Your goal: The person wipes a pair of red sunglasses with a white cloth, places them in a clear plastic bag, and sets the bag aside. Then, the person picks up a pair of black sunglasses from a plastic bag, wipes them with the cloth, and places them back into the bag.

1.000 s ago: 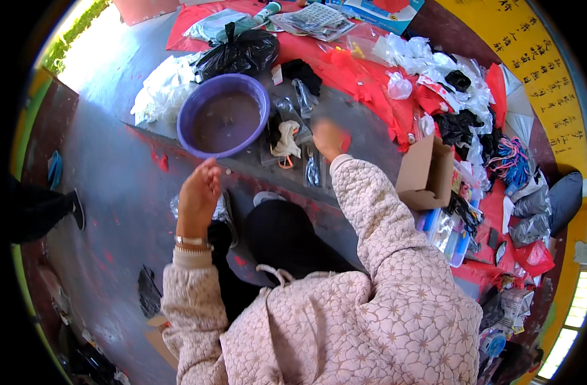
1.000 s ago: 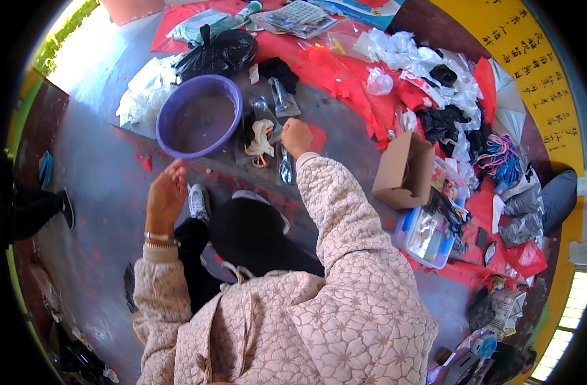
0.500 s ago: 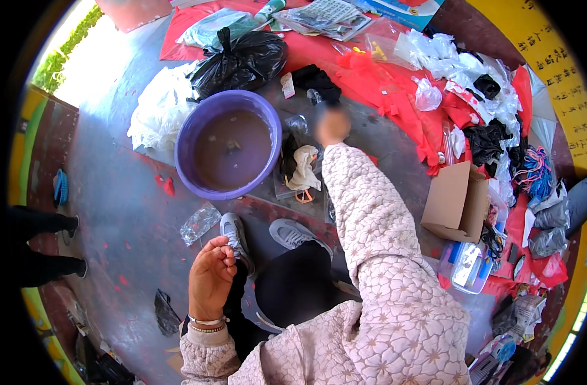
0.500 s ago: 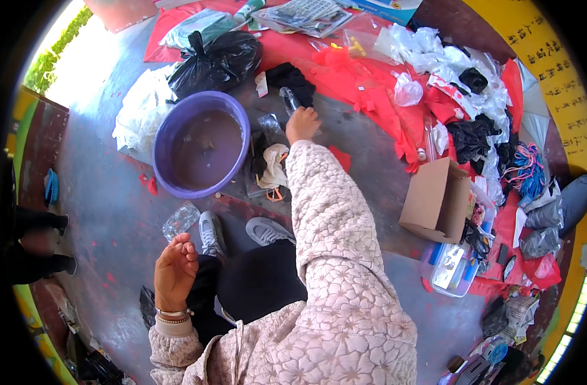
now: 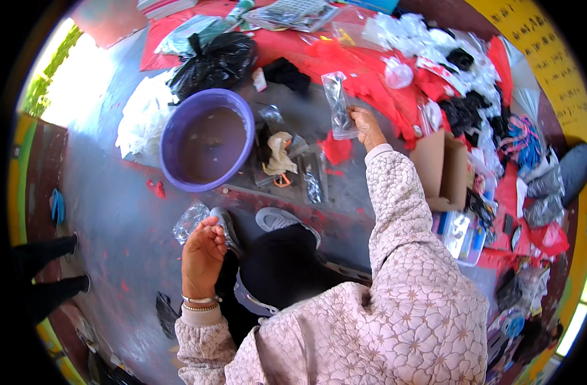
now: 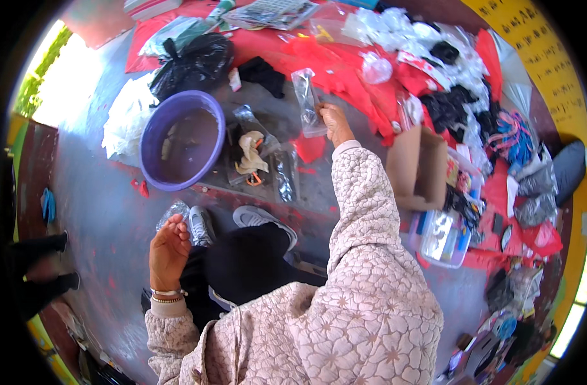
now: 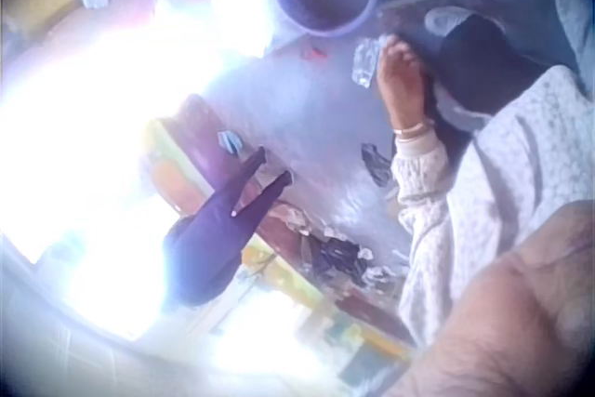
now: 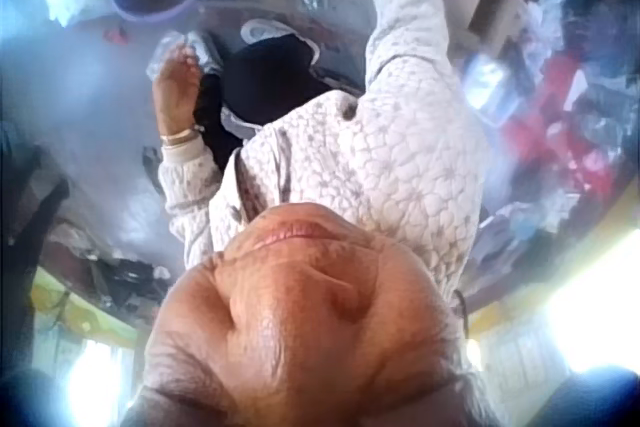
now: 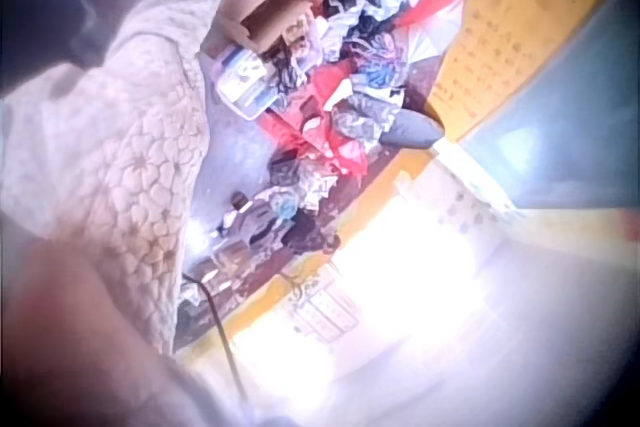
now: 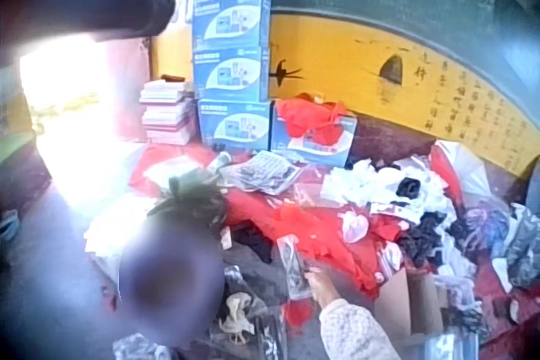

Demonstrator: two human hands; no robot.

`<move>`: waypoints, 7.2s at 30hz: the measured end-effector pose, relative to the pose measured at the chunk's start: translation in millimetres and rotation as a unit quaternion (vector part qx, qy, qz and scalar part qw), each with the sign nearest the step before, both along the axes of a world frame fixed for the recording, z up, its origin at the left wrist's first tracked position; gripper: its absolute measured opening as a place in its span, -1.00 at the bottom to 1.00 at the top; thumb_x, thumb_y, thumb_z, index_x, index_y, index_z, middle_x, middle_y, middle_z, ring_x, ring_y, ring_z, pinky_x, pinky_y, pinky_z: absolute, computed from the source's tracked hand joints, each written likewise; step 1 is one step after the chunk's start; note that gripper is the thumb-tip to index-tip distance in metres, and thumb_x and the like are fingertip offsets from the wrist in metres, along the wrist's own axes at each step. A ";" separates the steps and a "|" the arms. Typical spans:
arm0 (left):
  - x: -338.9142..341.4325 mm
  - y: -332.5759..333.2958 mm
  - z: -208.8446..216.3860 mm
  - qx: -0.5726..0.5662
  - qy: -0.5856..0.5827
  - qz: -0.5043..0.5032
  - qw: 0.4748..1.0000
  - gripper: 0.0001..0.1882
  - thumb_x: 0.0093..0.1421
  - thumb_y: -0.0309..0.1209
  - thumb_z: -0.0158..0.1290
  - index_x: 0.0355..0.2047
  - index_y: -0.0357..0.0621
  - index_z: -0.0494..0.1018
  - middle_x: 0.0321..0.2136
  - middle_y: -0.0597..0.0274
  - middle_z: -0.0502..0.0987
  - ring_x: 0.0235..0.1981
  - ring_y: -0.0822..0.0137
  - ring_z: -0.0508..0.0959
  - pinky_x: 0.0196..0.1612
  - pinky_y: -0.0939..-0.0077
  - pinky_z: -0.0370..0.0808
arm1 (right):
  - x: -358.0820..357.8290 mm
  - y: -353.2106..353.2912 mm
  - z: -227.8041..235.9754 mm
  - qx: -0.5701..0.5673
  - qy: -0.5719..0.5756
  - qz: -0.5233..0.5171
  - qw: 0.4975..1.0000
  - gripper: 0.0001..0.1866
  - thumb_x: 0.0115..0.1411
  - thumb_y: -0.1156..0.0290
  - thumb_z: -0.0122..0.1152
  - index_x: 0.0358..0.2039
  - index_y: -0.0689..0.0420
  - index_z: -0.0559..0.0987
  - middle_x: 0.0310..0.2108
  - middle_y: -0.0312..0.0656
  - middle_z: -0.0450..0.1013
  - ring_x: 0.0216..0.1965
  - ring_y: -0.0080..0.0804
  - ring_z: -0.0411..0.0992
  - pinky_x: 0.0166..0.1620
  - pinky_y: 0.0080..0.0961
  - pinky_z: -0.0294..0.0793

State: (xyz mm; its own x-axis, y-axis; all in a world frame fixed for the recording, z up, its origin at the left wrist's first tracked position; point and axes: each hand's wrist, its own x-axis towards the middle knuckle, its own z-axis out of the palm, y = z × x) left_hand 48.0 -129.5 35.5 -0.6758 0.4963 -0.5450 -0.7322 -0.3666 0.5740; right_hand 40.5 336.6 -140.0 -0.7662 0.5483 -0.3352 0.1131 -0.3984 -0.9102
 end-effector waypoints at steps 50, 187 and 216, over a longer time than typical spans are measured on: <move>-60.4 -63.6 1.8 0.097 0.185 0.099 0.973 -0.49 0.26 -0.19 -0.18 0.10 -0.29 0.16 0.05 0.05 0.29 0.10 0.17 0.27 0.19 0.25 0.12 | -14.5 -340.8 241.2 0.072 -0.001 0.509 0.858 -0.51 -0.07 0.19 0.20 -0.19 0.30 0.49 -0.23 0.07 0.45 -0.10 -0.10 0.41 -0.05 -0.38 0.36; 10.7 -57.5 27.4 0.191 0.145 0.071 0.968 -0.56 0.24 -0.29 -0.13 0.04 -0.33 0.21 -0.18 0.03 0.44 -0.27 0.31 0.50 -0.21 0.47 0.55 | -15.7 -318.6 224.8 -0.078 0.123 0.334 0.931 -0.79 -0.01 0.61 0.00 -0.31 0.26 0.50 -0.43 -0.16 0.46 -0.44 -0.50 0.45 -0.37 -0.61 0.46; 9.4 -72.6 20.0 0.336 0.079 -0.116 0.932 -0.35 0.22 -0.24 -0.15 0.19 -0.33 -0.10 0.07 -0.38 0.12 -0.19 0.00 0.46 -0.33 0.20 0.58 | -27.2 -316.8 213.1 0.124 0.092 0.386 0.909 -0.86 0.04 0.45 0.12 -0.60 0.19 0.54 -0.64 -0.33 0.42 -0.64 -0.65 0.34 -0.54 -0.67 0.32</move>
